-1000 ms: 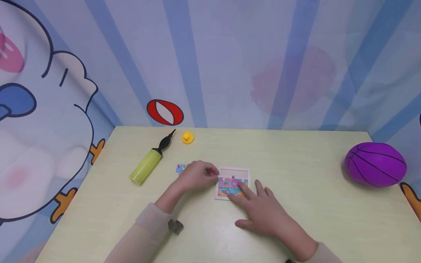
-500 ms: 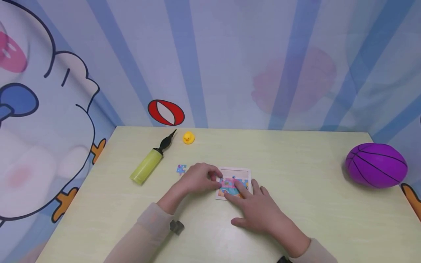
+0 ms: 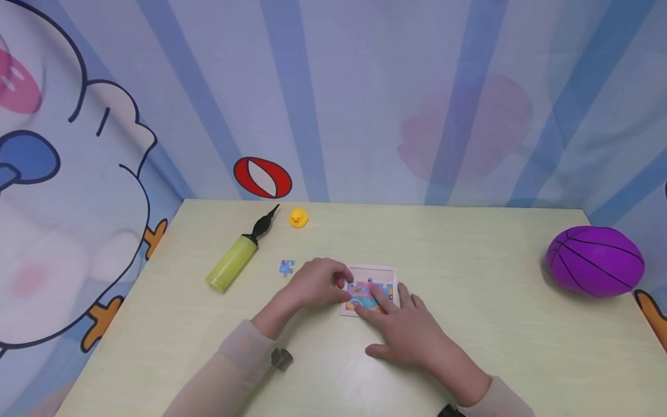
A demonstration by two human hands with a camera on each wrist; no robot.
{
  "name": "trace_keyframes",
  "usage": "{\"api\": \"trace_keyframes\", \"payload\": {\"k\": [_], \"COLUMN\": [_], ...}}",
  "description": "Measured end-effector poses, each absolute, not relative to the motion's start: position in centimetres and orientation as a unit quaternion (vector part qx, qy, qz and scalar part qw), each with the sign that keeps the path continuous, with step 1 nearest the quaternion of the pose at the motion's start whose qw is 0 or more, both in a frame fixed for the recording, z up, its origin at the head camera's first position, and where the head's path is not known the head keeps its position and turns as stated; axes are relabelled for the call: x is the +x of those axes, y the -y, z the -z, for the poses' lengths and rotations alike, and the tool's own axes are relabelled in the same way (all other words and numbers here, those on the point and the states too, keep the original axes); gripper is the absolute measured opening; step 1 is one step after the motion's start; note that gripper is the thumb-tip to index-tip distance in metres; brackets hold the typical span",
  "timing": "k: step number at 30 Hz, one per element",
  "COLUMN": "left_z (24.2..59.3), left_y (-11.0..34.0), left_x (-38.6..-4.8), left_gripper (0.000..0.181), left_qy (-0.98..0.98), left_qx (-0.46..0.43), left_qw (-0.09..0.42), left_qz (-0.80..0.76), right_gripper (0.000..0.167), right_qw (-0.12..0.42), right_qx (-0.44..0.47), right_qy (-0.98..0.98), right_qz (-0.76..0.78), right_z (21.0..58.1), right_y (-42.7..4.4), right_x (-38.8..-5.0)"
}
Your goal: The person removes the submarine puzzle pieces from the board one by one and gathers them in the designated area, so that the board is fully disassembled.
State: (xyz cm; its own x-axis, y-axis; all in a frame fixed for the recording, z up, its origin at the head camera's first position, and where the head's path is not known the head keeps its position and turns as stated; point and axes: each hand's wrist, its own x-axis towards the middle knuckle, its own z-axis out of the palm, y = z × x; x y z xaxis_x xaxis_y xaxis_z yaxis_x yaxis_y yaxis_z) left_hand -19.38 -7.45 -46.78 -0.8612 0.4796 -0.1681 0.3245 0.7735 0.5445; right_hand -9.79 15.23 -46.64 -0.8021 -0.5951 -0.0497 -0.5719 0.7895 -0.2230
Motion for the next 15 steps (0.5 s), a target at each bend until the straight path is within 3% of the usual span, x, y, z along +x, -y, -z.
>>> {"api": "trace_keyframes", "payload": {"k": [15], "left_z": [46.78], "left_y": [7.24], "left_x": [-19.28], "left_gripper": [0.023], "left_qy": [-0.930], "left_qx": [0.214], "left_qw": [0.132], "left_qz": [-0.268], "right_gripper": [0.071], "right_qw": [0.068], "right_qx": [-0.305], "right_qy": [-0.945], "right_qz": [0.100], "right_z": [46.79], "right_y": [-15.31], "right_x": [-9.87]}}
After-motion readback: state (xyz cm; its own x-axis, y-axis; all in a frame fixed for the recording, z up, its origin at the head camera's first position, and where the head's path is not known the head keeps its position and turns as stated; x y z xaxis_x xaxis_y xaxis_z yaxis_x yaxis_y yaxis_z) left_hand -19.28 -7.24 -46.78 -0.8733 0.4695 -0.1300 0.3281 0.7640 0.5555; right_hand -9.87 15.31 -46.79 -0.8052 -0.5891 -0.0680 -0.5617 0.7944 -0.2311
